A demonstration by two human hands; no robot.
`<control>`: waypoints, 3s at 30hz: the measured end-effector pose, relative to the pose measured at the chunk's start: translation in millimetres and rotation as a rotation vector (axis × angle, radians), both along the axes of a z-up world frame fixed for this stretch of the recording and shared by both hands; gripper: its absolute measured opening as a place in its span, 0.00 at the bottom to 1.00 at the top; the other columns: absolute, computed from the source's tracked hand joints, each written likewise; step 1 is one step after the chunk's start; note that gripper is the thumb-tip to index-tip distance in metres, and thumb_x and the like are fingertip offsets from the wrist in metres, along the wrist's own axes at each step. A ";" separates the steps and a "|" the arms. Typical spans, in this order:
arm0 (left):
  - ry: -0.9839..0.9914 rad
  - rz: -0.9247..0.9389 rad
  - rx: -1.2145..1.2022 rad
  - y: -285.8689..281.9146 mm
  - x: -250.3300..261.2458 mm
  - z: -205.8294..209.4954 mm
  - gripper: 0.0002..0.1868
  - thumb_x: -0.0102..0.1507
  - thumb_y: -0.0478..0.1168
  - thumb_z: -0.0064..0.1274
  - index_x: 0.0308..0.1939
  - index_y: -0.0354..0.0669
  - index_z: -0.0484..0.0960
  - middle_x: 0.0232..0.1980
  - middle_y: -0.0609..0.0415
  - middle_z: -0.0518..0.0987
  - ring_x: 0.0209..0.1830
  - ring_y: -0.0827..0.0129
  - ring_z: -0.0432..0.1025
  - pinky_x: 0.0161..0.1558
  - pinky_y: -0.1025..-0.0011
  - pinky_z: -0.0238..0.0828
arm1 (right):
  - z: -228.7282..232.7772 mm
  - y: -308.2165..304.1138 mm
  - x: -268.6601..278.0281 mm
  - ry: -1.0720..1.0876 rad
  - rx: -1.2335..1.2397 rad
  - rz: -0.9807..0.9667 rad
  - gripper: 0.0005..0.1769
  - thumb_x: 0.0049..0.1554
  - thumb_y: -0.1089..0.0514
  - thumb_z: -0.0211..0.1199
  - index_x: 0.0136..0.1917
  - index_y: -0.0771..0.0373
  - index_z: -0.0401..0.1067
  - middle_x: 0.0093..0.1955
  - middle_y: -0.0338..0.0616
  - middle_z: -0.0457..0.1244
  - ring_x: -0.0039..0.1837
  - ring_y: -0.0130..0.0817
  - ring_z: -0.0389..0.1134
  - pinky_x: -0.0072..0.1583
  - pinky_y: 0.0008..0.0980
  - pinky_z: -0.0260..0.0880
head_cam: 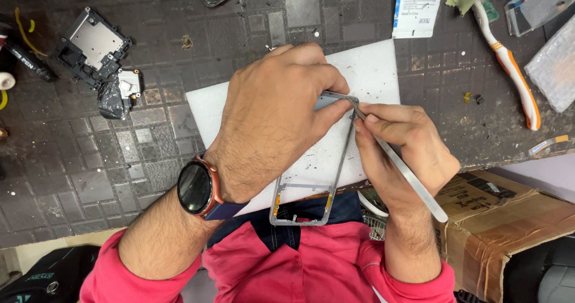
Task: The person cleans a disassembled smartphone frame and a small black electronic component using a toothbrush and a cloth. They scrub the frame and component, then wipe the component with a cloth.
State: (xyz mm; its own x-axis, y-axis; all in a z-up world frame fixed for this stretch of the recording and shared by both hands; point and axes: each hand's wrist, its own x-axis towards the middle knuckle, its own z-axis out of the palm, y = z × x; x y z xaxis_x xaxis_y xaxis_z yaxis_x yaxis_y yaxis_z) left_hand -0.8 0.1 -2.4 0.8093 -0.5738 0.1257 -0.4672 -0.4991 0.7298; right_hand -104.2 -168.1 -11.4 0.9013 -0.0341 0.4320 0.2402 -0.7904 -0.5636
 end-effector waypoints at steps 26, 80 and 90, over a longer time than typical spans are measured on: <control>-0.004 -0.006 -0.016 0.0 0.7 -1.4 0.08 0.59 0.46 0.66 0.38 0.48 0.88 0.39 0.58 0.80 0.43 0.61 0.76 0.43 0.61 0.74 | 5.8 -7.0 10.4 0.139 0.321 0.000 0.16 0.57 0.76 0.72 0.43 0.69 0.64 0.49 0.55 0.70 0.50 0.35 0.74 0.49 0.24 0.72; -0.021 0.021 -0.056 4.8 -0.4 2.9 0.09 0.58 0.47 0.65 0.35 0.47 0.88 0.37 0.56 0.81 0.42 0.58 0.77 0.41 0.60 0.74 | 5.7 -2.2 -7.8 0.137 0.124 0.002 0.15 0.57 0.71 0.75 0.42 0.67 0.66 0.41 0.47 0.66 0.44 0.33 0.65 0.48 0.27 0.65; 0.180 0.071 -0.142 7.4 4.4 13.9 0.13 0.54 0.51 0.67 0.29 0.46 0.89 0.30 0.57 0.84 0.27 0.65 0.80 0.34 0.66 0.77 | -4.4 3.2 -55.0 0.126 0.595 -0.266 0.13 0.64 0.72 0.69 0.58 0.70 0.67 0.55 0.45 0.63 0.48 0.23 0.68 0.49 0.18 0.69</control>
